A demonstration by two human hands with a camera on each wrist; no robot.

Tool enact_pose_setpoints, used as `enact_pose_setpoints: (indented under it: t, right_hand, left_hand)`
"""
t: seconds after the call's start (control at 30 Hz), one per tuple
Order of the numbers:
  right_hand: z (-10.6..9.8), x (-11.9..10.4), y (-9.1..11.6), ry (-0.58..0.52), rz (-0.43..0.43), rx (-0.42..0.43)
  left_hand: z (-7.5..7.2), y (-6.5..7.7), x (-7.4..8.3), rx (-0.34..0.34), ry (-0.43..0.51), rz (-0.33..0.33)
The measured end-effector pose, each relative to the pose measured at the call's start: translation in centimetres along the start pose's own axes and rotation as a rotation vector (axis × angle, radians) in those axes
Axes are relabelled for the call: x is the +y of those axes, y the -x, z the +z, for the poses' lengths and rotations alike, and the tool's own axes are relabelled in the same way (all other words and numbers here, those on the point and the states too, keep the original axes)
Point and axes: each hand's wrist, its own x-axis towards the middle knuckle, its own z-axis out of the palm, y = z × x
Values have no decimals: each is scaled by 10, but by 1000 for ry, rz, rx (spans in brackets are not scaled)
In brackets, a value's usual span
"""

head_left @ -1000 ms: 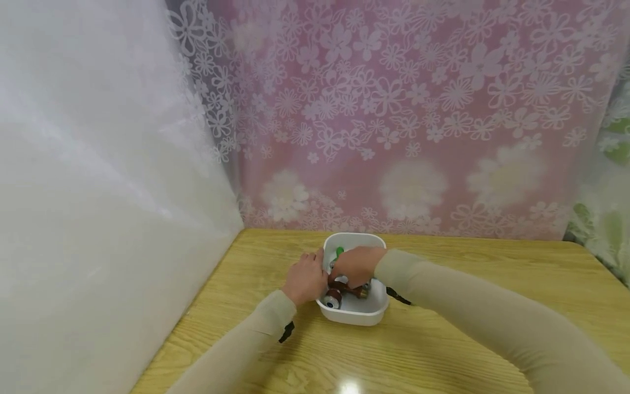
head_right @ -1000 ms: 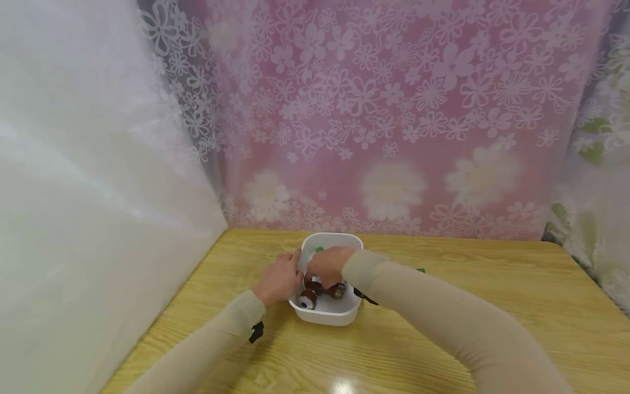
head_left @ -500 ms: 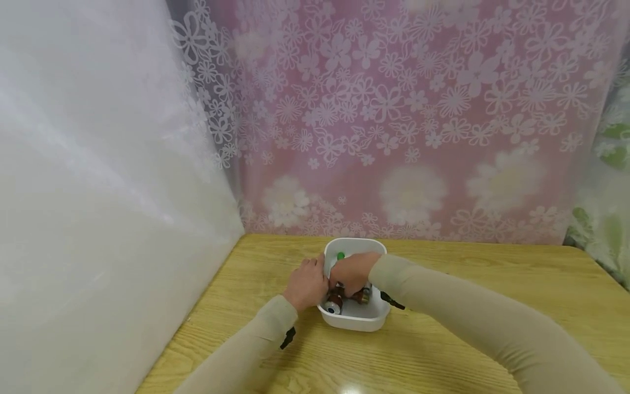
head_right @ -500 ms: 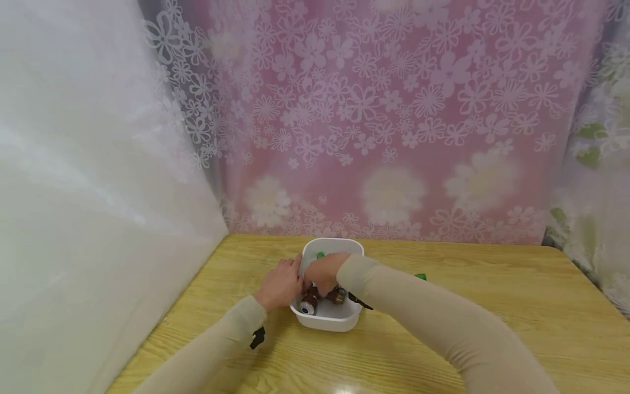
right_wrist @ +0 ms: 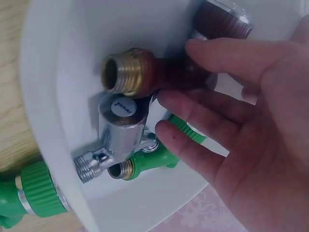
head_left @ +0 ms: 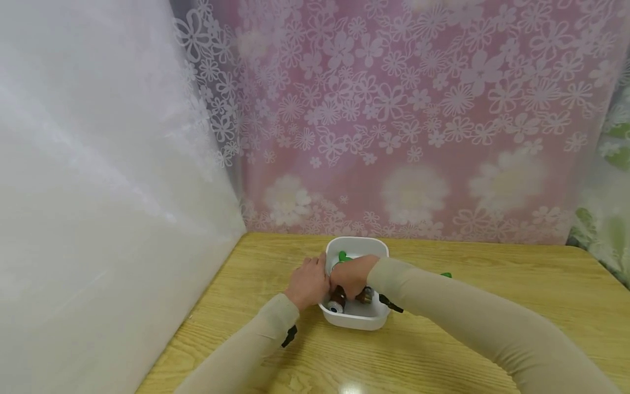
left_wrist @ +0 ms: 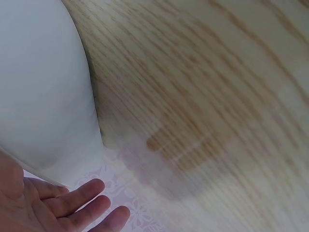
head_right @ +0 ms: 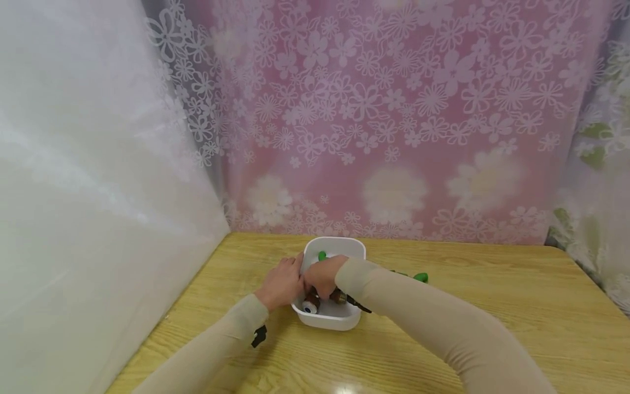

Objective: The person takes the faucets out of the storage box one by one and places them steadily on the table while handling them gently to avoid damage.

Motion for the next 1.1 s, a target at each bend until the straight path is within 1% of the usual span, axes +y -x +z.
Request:
enact_pose_setpoints:
  t: [0.17, 0.3, 0.43, 0.6, 0.83, 0.97, 1.1]
  right_hand:
    - [2, 1, 0, 1, 12, 3]
    - [5, 4, -1, 32, 24, 24]
    - [4, 5, 1, 53, 18, 39]
    - [-2, 4, 8, 66, 14, 51]
    - [-10, 4, 21, 94, 25, 65]
    - [-13, 5, 28, 122, 27, 78]
    - [-16, 9, 34, 126, 14, 83]
  left_hand:
    - [-3, 2, 2, -8, -19, 2]
    - [-4, 2, 4, -3, -14, 3]
    - [-4, 2, 4, -3, -11, 3]
    - [-4, 3, 3, -2, -5, 8]
    - [-6, 6, 6, 22, 15, 25]
    - [-7, 7, 6, 19, 22, 26]
    - [-6, 5, 6, 15, 15, 20]
